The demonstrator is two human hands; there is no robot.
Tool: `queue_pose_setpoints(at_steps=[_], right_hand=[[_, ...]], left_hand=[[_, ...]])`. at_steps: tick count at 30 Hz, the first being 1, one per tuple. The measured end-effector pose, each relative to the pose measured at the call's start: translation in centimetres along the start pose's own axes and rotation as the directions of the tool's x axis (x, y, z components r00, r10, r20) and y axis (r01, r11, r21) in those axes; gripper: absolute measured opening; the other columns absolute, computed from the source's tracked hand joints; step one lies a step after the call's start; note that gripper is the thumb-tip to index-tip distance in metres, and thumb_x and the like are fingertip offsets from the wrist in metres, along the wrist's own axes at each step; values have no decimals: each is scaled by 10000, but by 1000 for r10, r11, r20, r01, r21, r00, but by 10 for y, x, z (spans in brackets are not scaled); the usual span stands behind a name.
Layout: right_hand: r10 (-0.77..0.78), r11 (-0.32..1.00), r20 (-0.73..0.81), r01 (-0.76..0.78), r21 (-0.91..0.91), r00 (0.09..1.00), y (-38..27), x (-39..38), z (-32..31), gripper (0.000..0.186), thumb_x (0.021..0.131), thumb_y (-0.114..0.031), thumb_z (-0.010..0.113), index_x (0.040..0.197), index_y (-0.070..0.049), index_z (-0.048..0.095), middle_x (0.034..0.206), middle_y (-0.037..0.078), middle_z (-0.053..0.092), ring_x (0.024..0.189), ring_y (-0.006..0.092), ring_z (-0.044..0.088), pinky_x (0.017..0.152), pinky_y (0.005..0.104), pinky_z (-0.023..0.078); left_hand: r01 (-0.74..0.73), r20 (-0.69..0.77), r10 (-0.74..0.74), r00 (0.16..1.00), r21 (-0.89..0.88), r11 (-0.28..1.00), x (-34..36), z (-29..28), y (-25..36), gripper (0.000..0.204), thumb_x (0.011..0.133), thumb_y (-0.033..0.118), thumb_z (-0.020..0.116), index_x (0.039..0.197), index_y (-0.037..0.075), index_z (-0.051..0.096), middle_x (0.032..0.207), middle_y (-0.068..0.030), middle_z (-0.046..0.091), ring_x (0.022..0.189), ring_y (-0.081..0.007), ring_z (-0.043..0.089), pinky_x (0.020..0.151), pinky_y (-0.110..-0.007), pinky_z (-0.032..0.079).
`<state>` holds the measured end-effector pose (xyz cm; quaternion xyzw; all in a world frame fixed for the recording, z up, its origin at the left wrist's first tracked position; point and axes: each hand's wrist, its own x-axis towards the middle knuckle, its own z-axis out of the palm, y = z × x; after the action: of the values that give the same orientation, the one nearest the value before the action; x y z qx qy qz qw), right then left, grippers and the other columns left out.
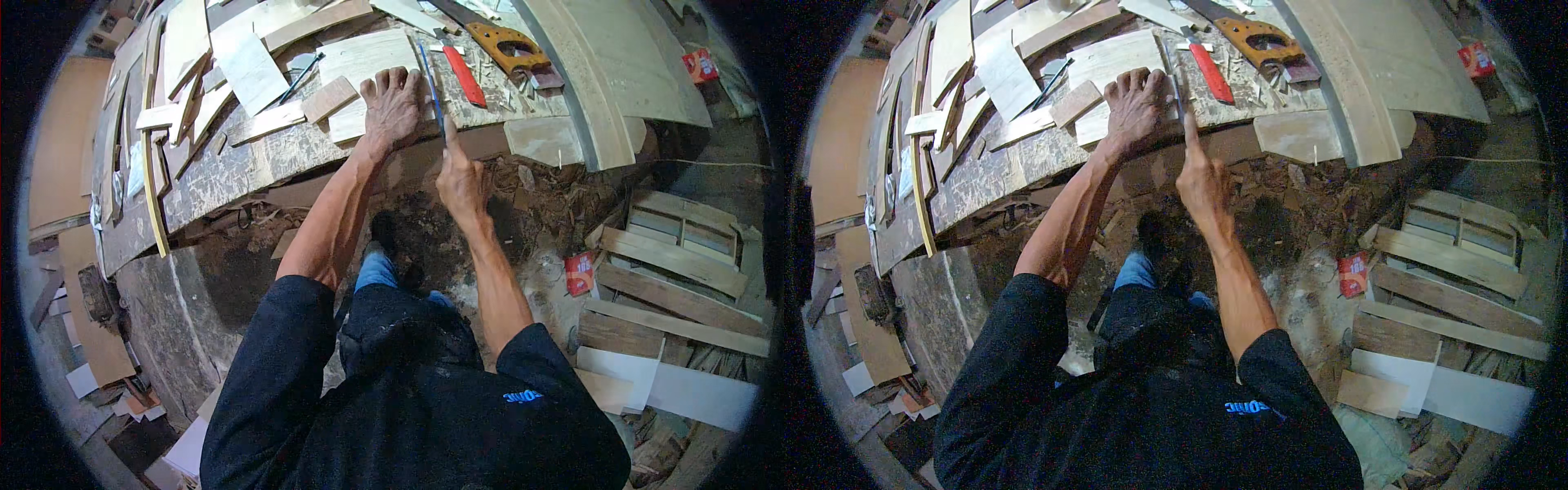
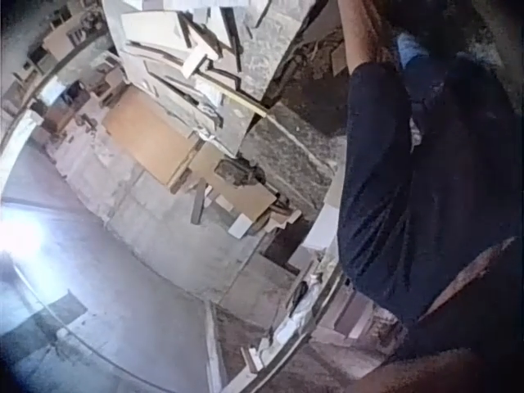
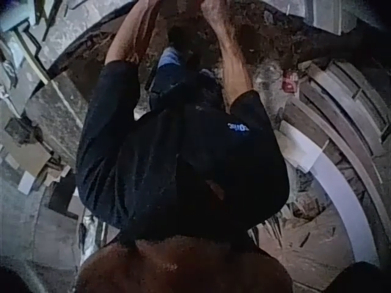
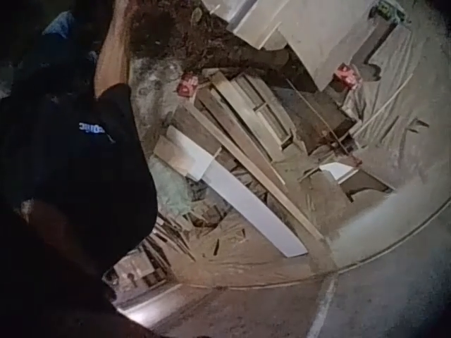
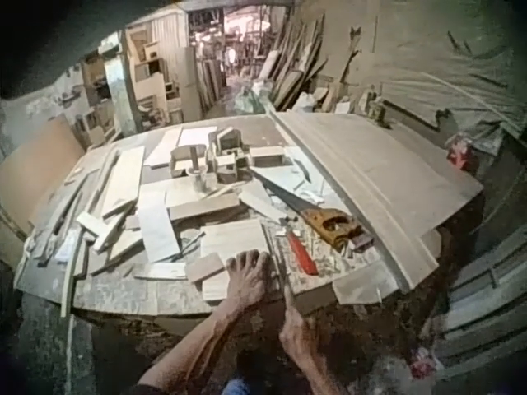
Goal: The person cuts a wooden piece with a hand saw and then sands the edges of the wood using sandpaper.
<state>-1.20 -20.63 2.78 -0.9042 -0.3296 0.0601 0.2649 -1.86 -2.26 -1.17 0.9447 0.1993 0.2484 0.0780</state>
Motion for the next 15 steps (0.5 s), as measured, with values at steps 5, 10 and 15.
queue_pose_setpoints(at_steps=[5,10,15], right_hand=[[-71,989,-111,84,119,991,10,-26,1,562,917,-81,522,1454,-207,414,630,237,586,524,360,600,491,470,420],[-103,994,0,103,-46,995,7,2,0,643,901,-85,535,1493,-228,327,621,245,585,546,392,600,527,485,441],[40,999,92,-43,33,995,-12,-13,-32,582,919,-126,514,1472,-209,353,718,274,622,683,452,625,583,516,461]], left_hand=[[3,-2,-3,1000,14,1000,1,1,-4,408,866,337,557,1234,166,513,1197,-88,492,1161,-295,411,945,-537,261],[24,26,-24,999,16,1000,0,1,-3,434,849,320,567,1239,143,503,1214,-97,476,1182,-296,400,958,-552,251],[-14,54,12,998,32,999,-3,-7,-5,442,877,360,559,1256,143,486,1210,-99,468,1177,-300,391,962,-565,242]])
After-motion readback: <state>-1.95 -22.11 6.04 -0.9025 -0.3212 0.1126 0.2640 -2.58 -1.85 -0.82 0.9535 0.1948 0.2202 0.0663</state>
